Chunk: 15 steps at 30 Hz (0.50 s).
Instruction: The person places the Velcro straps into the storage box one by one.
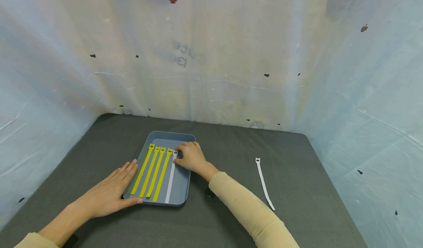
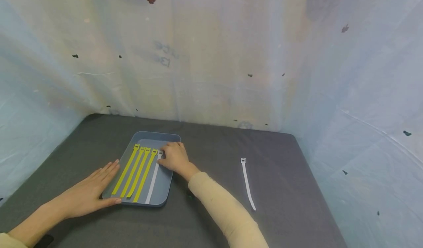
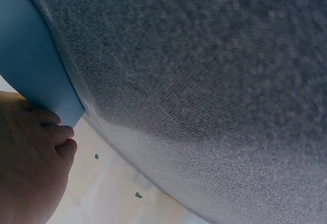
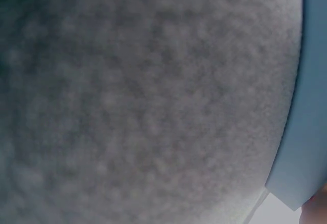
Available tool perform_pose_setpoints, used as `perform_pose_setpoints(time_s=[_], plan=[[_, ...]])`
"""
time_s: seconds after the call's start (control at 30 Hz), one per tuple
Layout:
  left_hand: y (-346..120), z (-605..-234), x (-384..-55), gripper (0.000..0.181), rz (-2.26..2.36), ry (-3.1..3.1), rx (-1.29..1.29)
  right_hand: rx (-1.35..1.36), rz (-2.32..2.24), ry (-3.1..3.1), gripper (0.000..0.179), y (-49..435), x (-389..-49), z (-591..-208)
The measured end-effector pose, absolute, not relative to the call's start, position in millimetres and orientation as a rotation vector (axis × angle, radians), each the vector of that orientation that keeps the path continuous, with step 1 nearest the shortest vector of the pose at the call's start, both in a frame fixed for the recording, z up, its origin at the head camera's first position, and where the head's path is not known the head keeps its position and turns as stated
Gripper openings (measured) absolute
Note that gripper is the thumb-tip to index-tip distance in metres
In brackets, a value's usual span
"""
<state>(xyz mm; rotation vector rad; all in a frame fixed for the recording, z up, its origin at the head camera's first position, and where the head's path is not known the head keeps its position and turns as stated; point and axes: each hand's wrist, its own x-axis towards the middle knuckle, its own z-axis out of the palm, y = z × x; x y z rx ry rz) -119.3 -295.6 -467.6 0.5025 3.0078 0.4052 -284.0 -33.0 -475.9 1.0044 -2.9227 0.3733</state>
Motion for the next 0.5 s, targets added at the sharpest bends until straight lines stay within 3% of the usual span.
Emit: perform_pose_setpoints(time_s=[0.5], plan=[[-297.0, -469.7, -124.2, 0.116, 0.388, 2.997, 0.512, 0.976, 0.487, -2.934, 0.046, -28.8, -281.8, -471.1]])
